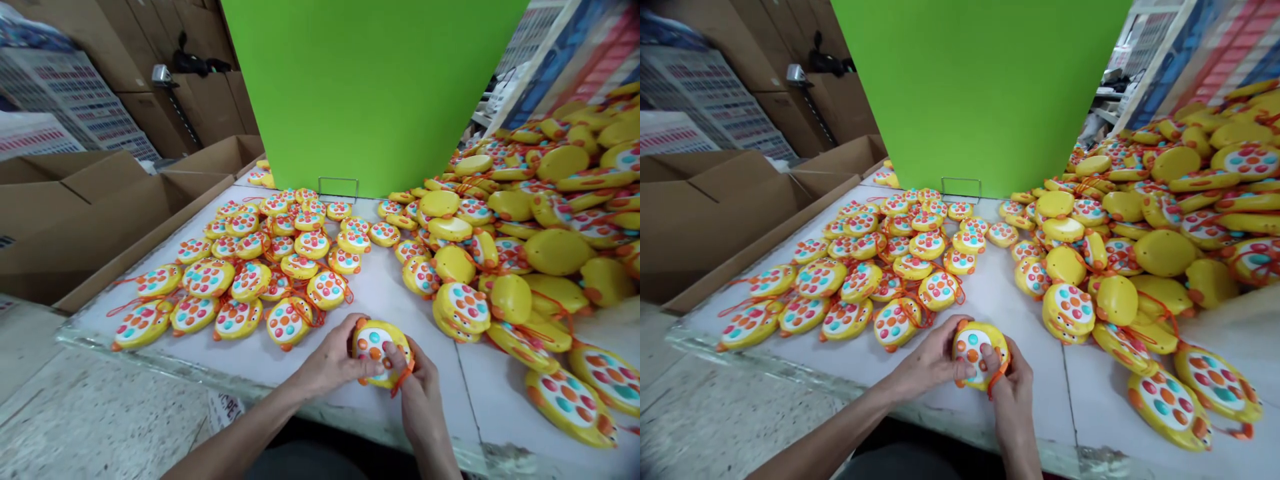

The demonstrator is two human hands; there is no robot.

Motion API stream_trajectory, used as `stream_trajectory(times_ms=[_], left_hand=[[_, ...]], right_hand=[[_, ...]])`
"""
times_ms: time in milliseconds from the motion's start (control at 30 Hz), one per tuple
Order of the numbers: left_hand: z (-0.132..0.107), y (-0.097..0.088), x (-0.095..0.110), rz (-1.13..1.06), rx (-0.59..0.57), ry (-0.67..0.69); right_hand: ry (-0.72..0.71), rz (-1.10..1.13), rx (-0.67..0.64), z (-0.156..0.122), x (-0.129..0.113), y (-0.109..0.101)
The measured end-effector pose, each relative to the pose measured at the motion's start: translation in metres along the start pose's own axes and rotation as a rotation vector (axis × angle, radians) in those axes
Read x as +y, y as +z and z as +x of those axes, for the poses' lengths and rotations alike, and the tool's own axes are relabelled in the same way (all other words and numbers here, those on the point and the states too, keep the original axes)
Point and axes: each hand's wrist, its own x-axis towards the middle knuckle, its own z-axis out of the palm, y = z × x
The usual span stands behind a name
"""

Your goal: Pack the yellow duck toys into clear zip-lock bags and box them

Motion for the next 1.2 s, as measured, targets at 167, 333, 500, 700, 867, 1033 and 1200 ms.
stream_trajectory(times_ms=[167,333,500,700,867,1033,1200], left_hand=[[-0.006,-0.007,-0.01,-0.071,0.098,-0.013],[0.004,-0.019,-0.015,-0.349,0.237,-0.064],[0.026,-0.063,0.029,-0.738,0.496,0.02],[0.032,-0.071,0.049,-0.79,0.362,-0.075],[0.024,-0.033,0.01,-0.685,0.222,-0.174],[0.022,-0.011,-0.008,-0.606,0.137,-0.257],[0.032,0.001,-0.009,-0.673,0.011,-0.316]], right_hand=[[0.101,0.102,-0.03,-0.001,0.001,0.009],[0.128,0.038,-0.009,-0.004,0.008,0.001],[-0.157,-0.477,0.262,-0.005,0.003,-0.034],[-0.671,-1.017,0.644,0.024,-0.019,-0.067],[-0.721,-1.387,0.519,0.065,-0.024,-0.078],[-0.844,-1.389,0.466,0.075,-0.04,-0.08],[-0.983,-1.087,0.278,0.035,-0.057,-0.049]])
